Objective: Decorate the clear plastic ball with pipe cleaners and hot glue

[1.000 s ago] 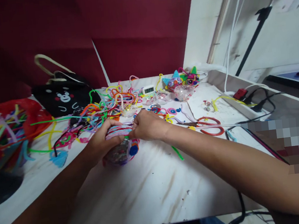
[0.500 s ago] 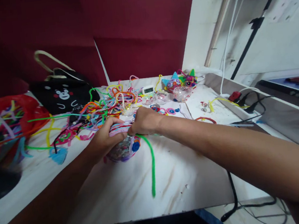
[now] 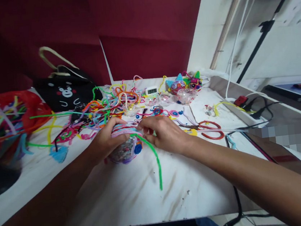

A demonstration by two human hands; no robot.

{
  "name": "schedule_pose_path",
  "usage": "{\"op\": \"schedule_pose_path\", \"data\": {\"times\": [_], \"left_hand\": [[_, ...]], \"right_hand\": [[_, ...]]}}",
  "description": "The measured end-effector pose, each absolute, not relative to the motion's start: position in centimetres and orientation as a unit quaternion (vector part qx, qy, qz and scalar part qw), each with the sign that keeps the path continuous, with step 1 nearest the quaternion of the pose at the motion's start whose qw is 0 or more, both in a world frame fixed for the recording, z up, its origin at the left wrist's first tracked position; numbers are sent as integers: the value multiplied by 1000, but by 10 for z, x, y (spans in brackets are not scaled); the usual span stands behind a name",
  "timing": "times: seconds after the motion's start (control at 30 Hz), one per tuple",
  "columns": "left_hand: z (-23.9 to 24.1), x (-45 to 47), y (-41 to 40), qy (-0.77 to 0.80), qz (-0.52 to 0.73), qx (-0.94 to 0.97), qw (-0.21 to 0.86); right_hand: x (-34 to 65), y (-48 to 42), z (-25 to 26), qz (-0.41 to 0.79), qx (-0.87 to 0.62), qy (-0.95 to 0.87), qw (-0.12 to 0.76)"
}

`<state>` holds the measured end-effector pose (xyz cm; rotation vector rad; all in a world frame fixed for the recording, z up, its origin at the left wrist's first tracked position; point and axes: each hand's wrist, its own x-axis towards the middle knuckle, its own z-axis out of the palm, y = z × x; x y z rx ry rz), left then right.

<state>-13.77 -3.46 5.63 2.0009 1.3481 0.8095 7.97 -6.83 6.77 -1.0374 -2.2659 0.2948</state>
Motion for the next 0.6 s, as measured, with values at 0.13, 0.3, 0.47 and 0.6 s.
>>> {"op": "schedule_pose_path", "data": {"times": [0.13, 0.3, 0.47, 0.6], "left_hand": [[57, -138, -35, 509, 300, 752, 293], [58, -138, -36, 514, 296, 747, 300], [53, -143, -29, 498, 289, 756, 311], [51, -145, -26, 489, 297, 757, 315]], "right_hand": [[80, -68, 60, 33, -310, -898, 310], [81, -73, 64, -19, -320, -905, 281], [122, -92, 74, -36, -416, -868, 270], [184, -108, 69, -16, -533, -827, 177]]}}
